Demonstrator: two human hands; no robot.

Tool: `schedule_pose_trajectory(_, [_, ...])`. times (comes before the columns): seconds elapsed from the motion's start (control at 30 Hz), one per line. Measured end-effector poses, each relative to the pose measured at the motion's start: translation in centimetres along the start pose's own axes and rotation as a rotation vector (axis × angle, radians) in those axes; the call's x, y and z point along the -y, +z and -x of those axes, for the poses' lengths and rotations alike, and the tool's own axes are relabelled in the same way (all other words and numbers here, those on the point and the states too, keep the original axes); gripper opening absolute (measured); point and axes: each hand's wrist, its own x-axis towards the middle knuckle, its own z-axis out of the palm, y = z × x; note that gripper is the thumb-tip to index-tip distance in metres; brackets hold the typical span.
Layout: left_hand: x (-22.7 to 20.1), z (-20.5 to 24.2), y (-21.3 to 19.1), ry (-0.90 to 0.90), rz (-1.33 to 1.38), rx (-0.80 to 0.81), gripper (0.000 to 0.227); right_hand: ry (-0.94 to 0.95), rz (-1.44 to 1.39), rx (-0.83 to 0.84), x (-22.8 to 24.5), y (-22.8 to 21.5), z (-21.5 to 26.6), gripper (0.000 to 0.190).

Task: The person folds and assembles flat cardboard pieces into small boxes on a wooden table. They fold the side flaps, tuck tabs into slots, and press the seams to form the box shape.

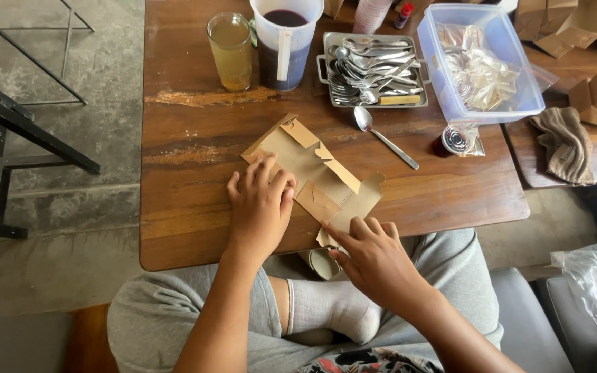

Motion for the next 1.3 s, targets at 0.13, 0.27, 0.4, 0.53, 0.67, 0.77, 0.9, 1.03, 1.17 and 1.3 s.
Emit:
schedule_pose_trajectory(0.13, [-0.1, 0.2, -0.3, 0.038, 0.01, -0.006, 0.005, -0.029, -0.173, -0.083, -2.4, 0.3, -0.1, 0.031])
schedule_pose_trajectory(0.27, [-0.4, -0.2, -0.9, -0.01, 0.044, 0.121, 0.012, 0.124, 0.016, -0.422, -6.6, 2.3, -1.4, 0.049])
schedule_pose_trajectory(0.4, [-0.7, 0.0, -1.2, 0.048, 0.065, 0.118, 0.021, 0.286, -0.153, -0.495, -6.9, 1.7, -2.8, 0.061])
schedule_pose_trajectory(0.53, [-0.4, 0.1, -1.1, 0.089, 0.121, 0.107, 0.022, 0.328, -0.193, -0.521, -6.9, 2.4, -3.1, 0.041])
schedule_pose_trajectory(0.67, [0.6, 0.5, -0.9, 0.078, 0.261, 0.147, 0.028, 0.291, -0.242, -0.584, -7.8, 3.7, -2.7, 0.035])
schedule_pose_trajectory(0.77, [0.3, 0.3, -1.5, 0.078, 0.305, 0.173, 0.025, 0.235, -0.28, -0.625, -8.1, 3.7, -2.8, 0.034])
schedule_pose_trajectory(0.9, [0.0, 0.2, -1.8, 0.08, 0.324, 0.202, 0.024, 0.109, -0.359, -0.691, -8.1, 3.7, -2.6, 0.028])
schedule_pose_trajectory(1.03, [-0.2, 0.1, -2.2, 0.075, 0.325, 0.215, 0.026, 0.009, -0.261, -0.648, -7.6, 3.0, -2.1, 0.012])
schedule_pose_trajectory(1.17, [-0.3, 0.1, -2.2, 0.078, 0.305, 0.212, 0.025, 0.004, -0.267, -0.56, -7.2, 2.6, -2.2, 0.026])
schedule_pose_trajectory(1.3, [-0.3, 0.1, -2.1, 0.083, 0.283, 0.176, 0.024, 0.103, -0.237, -0.487, -6.6, 1.8, -2.4, 0.047])
